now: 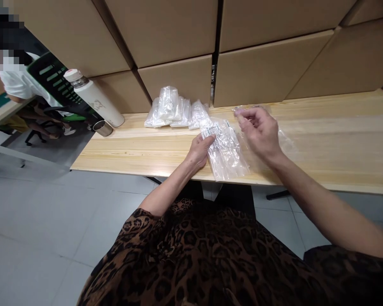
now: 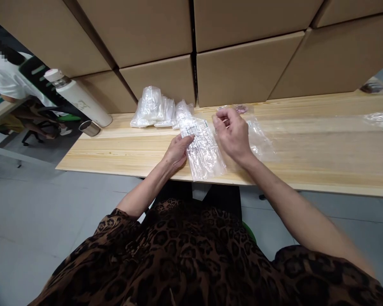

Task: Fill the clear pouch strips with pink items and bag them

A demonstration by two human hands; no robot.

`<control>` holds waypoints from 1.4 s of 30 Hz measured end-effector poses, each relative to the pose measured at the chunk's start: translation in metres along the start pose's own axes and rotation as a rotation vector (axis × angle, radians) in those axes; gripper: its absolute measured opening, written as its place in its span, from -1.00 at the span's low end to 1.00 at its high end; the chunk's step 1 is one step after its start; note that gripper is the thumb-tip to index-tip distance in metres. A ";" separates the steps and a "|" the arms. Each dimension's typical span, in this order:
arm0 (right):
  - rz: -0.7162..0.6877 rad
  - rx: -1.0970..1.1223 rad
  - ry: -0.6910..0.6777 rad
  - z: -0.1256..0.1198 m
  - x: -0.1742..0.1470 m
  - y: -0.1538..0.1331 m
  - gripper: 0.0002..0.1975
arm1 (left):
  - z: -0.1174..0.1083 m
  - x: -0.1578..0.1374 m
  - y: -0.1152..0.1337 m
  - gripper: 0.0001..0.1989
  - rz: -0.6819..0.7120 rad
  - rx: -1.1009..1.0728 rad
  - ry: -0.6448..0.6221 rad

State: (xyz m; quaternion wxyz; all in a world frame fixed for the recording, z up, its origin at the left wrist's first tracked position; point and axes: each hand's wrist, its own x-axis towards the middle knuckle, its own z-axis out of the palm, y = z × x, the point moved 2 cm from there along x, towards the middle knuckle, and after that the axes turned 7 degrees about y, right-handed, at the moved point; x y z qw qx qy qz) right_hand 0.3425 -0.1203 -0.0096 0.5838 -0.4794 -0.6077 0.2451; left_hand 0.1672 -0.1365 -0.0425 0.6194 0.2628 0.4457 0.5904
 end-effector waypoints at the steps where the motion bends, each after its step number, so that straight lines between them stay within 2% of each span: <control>1: -0.065 -0.052 -0.018 -0.001 -0.009 -0.006 -0.62 | 0.001 -0.001 -0.002 -0.89 0.024 -0.002 -0.002; 5: -0.102 -0.189 -0.209 0.014 -0.045 -0.017 -0.37 | 0.006 -0.006 -0.007 -0.77 0.137 -0.033 -0.043; 7: -0.080 -0.203 -0.221 0.023 -0.053 -0.014 -0.26 | 0.007 -0.011 -0.006 -0.71 0.146 -0.038 -0.083; 9: -0.028 -0.175 -0.214 0.028 -0.055 -0.009 -0.22 | 0.008 -0.017 -0.002 -0.74 0.082 -0.048 -0.153; 13: 0.062 -0.076 -0.185 0.028 -0.052 -0.001 -0.31 | 0.006 -0.028 0.007 -0.82 -0.100 -0.119 -0.230; 17: 0.072 0.035 -0.163 0.019 -0.045 0.000 -0.45 | 0.004 -0.028 0.006 -0.79 -0.068 -0.129 -0.131; 19: 0.112 0.125 -0.211 0.012 -0.040 -0.003 -0.51 | 0.004 -0.026 0.003 -0.74 -0.042 -0.117 -0.063; 21: 0.198 0.248 -0.271 0.003 -0.036 -0.009 -0.53 | 0.006 -0.024 0.002 -0.71 -0.042 -0.117 -0.055; 26: 0.523 0.483 -0.472 -0.015 -0.033 -0.018 -0.51 | 0.014 -0.029 0.003 -0.82 -0.204 -0.228 -0.220; 29: 0.598 0.473 -0.541 -0.021 -0.034 -0.018 -0.50 | 0.017 -0.033 0.002 -0.79 -0.257 -0.280 -0.253; 33: 0.475 0.316 -0.563 -0.028 -0.025 -0.019 -0.50 | 0.018 -0.035 -0.003 -0.61 -0.227 -0.243 -0.231; 37: 0.376 0.176 -0.634 -0.033 -0.014 -0.016 -0.42 | 0.021 -0.038 -0.006 -0.61 -0.216 -0.232 -0.224; 39: 0.265 0.043 -0.555 -0.033 -0.014 -0.015 -0.34 | 0.023 -0.040 -0.007 -0.69 -0.208 -0.255 -0.184; 42: -0.098 -0.296 -0.293 -0.030 -0.027 -0.022 -0.36 | 0.023 -0.041 -0.008 -0.83 -0.207 -0.282 -0.098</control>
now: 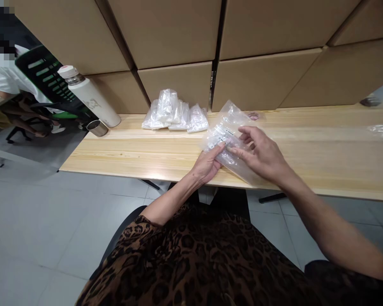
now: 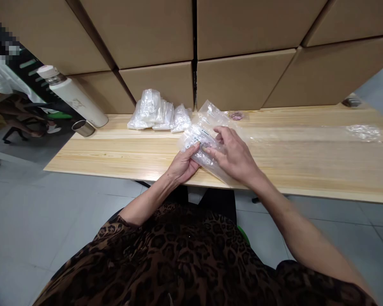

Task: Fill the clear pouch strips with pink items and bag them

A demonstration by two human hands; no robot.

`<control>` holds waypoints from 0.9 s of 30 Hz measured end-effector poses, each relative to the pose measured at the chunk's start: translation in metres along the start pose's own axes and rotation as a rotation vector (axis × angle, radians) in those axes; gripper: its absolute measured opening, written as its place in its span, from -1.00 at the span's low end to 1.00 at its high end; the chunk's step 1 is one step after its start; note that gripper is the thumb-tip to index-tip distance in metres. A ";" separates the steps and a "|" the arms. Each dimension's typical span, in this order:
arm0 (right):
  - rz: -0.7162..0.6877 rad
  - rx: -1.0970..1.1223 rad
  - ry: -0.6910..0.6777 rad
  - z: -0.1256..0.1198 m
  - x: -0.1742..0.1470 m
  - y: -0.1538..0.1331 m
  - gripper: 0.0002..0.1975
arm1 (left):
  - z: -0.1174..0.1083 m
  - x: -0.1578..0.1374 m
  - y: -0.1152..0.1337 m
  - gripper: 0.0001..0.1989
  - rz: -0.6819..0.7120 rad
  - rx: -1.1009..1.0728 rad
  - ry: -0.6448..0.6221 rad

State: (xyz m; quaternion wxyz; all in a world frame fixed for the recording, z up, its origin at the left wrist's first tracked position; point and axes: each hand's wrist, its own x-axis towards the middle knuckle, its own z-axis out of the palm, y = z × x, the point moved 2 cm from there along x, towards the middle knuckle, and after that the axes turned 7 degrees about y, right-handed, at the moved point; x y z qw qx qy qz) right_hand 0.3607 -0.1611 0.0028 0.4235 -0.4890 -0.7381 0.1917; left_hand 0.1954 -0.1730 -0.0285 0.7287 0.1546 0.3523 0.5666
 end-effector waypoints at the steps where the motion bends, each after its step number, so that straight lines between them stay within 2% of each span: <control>1: -0.104 -0.120 0.052 0.004 -0.007 -0.005 -0.40 | 0.000 0.000 0.000 -0.88 0.006 -0.008 0.022; 3: -0.278 -0.278 0.049 0.014 -0.023 -0.015 -0.42 | -0.001 0.000 0.001 -0.96 0.020 -0.020 0.046; 5: -0.373 -0.365 0.005 0.025 -0.036 -0.017 -0.35 | -0.001 -0.001 0.003 -0.93 0.018 -0.029 0.032; 9: -0.450 -0.434 0.029 0.037 -0.046 -0.005 -0.26 | -0.001 -0.006 0.009 -0.84 0.012 -0.035 -0.049; 12: -0.527 -0.401 0.049 0.038 -0.044 0.004 -0.25 | -0.005 -0.010 0.014 -0.90 0.030 0.055 -0.102; 14: -0.534 -0.374 0.060 0.036 -0.042 0.005 -0.25 | -0.008 -0.013 0.015 -0.86 0.053 0.115 -0.169; 17: -0.431 -0.285 0.058 0.025 -0.039 0.001 -0.27 | -0.012 -0.013 0.015 -0.63 0.114 0.131 -0.262; 20: -0.226 -0.088 0.008 0.010 -0.034 -0.006 -0.36 | -0.013 -0.010 0.016 -0.44 0.173 0.145 -0.254; 23: 0.024 0.225 -0.093 0.000 -0.028 -0.012 -0.50 | -0.009 -0.007 0.015 -0.49 0.171 0.192 -0.256; 27: 0.266 0.576 -0.150 0.003 -0.022 -0.013 -0.52 | -0.004 -0.006 0.012 -0.62 0.136 0.208 -0.253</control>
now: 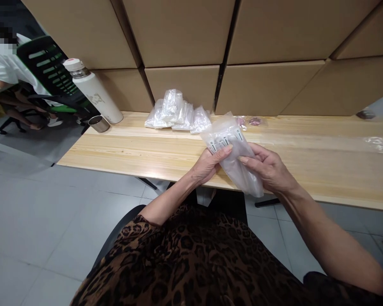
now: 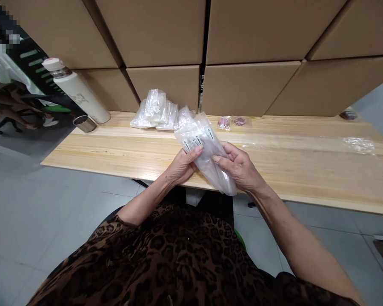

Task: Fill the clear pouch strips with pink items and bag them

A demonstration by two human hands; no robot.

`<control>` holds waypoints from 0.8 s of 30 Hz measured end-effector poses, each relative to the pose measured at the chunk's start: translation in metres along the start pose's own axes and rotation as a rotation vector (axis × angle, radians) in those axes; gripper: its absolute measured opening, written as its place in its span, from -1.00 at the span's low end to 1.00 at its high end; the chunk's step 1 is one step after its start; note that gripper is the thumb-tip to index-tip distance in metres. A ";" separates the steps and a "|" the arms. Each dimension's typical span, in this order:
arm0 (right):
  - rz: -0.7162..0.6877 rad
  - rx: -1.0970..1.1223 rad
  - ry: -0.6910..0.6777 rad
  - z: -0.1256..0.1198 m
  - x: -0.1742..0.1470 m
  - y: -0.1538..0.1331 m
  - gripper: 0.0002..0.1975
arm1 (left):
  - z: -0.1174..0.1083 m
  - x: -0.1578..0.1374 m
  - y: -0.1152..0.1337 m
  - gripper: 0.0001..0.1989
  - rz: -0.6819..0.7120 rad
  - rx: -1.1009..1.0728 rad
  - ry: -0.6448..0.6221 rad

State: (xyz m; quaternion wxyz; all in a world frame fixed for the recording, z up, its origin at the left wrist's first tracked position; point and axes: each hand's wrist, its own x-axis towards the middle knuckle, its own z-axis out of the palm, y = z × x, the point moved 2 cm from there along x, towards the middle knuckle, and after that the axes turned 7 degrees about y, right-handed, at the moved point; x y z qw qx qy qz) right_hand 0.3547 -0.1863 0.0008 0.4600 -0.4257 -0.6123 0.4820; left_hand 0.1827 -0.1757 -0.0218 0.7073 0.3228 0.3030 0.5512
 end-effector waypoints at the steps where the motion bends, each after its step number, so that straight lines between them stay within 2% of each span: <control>1: 0.025 0.041 0.014 0.001 0.002 0.002 -0.51 | 0.000 0.000 -0.001 -0.63 0.004 -0.003 0.008; 6: 0.014 0.056 0.106 0.000 0.011 0.017 -0.41 | -0.003 0.004 -0.008 -0.68 0.015 -0.019 0.094; 9: -0.087 -0.109 0.200 -0.005 0.013 0.023 -0.37 | -0.007 0.006 -0.010 -0.65 0.065 -0.034 0.149; 11: -0.131 -0.264 0.241 -0.010 0.012 0.024 -0.25 | -0.009 0.007 -0.008 -0.65 0.094 -0.031 0.195; 14: -0.071 -0.357 0.134 -0.011 0.007 0.021 -0.02 | -0.009 0.008 -0.002 -0.70 0.144 -0.011 0.240; 15: -0.019 -0.328 0.065 -0.010 0.006 0.020 -0.06 | -0.009 0.009 0.001 -0.71 0.159 -0.012 0.253; 17: 0.103 -0.228 -0.066 -0.005 0.003 0.019 -0.30 | -0.008 0.009 0.007 -0.73 0.156 -0.037 0.284; 19: 0.171 -0.145 -0.135 -0.002 0.002 0.019 -0.48 | -0.007 0.010 0.012 -0.72 0.118 -0.084 0.304; 21: 0.152 -0.136 -0.138 0.000 0.005 0.020 -0.52 | -0.006 0.009 0.016 -0.72 0.077 -0.121 0.289; 24: 0.037 -0.244 -0.079 -0.001 0.010 0.020 -0.50 | -0.005 0.007 0.024 -0.78 0.055 -0.140 0.264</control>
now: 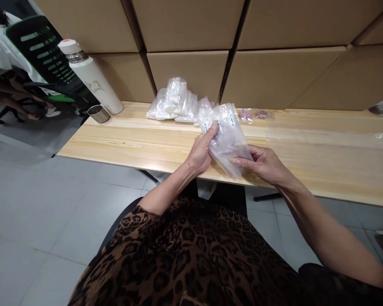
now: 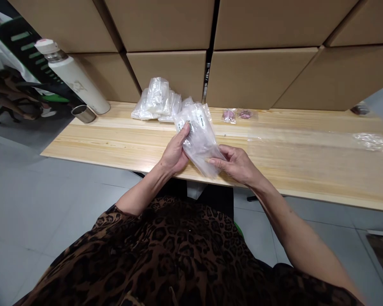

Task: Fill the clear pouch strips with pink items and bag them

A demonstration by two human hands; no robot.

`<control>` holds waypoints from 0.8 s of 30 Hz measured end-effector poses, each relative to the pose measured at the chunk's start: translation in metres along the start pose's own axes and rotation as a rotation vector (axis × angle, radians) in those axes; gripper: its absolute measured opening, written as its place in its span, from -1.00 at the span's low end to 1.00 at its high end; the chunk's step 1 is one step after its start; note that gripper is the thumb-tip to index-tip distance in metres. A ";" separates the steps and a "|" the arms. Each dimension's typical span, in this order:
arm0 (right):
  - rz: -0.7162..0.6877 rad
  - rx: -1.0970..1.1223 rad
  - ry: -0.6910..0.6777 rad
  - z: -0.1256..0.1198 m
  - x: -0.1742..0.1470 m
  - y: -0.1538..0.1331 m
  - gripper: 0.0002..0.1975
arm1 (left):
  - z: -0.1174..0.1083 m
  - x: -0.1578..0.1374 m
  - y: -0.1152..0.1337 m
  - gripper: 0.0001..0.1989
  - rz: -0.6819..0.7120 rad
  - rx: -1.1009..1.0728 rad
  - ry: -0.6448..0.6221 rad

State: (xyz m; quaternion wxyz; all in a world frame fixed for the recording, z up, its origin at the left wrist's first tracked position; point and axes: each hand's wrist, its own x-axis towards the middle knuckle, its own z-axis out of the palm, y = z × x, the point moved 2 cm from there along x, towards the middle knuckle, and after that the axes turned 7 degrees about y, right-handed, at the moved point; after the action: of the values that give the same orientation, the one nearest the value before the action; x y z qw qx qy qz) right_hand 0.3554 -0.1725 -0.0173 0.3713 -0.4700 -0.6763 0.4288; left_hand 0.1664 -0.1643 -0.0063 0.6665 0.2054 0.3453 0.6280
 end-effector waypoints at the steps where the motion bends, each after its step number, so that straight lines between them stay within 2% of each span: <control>1: -0.057 -0.075 0.055 -0.001 0.000 -0.002 -0.49 | 0.000 0.000 0.004 -0.80 0.013 -0.008 0.006; 3: -0.228 -0.264 0.248 -0.003 -0.007 -0.010 -0.50 | 0.000 0.000 0.012 -0.81 0.086 -0.039 0.038; 5: -0.440 -0.404 0.519 0.000 -0.022 -0.023 -0.58 | -0.001 0.004 0.021 -0.80 0.211 -0.066 0.083; 6: -0.508 -0.401 0.603 0.004 -0.030 -0.029 -0.65 | -0.002 0.006 0.024 -0.79 0.287 -0.073 0.099; 7: -0.512 -0.338 0.607 0.011 -0.037 -0.033 -0.72 | -0.003 0.009 0.025 -0.78 0.365 -0.073 0.104; 8: -0.446 -0.217 0.532 0.018 -0.041 -0.035 -0.74 | -0.005 0.011 0.025 -0.79 0.440 -0.065 0.094; 9: -0.318 -0.052 0.400 0.027 -0.042 -0.036 -0.70 | -0.007 0.013 0.023 -0.78 0.503 -0.046 0.068; 11: 0.019 0.316 0.104 0.044 -0.038 -0.033 -0.48 | -0.012 0.012 0.015 -0.68 0.575 0.037 -0.027; 12: 0.158 0.478 0.012 0.050 -0.034 -0.032 -0.36 | -0.014 0.010 0.010 -0.61 0.581 0.102 -0.090; 13: 0.246 0.617 -0.018 0.054 -0.029 -0.031 -0.26 | -0.016 0.006 0.005 -0.55 0.570 0.168 -0.145; 15: 0.316 0.806 0.031 0.055 -0.017 -0.028 -0.23 | -0.019 -0.004 -0.004 -0.48 0.516 0.269 -0.202; 18: 0.330 0.915 0.185 0.057 -0.005 -0.021 -0.48 | -0.022 -0.016 -0.008 -0.45 0.426 0.326 -0.191; 20: 0.316 0.917 0.247 0.063 0.000 -0.014 -0.60 | -0.024 -0.018 -0.004 -0.49 0.452 0.419 -0.157; 22: 0.269 0.889 0.292 0.069 0.003 -0.008 -0.63 | -0.027 -0.014 0.002 -0.52 0.543 0.573 -0.099; 24: 0.218 0.855 0.323 0.073 0.005 -0.005 -0.63 | -0.031 -0.007 0.005 -0.50 0.526 0.638 -0.091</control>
State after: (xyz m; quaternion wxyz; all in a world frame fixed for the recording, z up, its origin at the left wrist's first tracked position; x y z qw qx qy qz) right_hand 0.2860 -0.1854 -0.0380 0.5849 -0.4042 -0.3192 0.6266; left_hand 0.1412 -0.1757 -0.0221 0.4008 0.5103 0.4287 0.6286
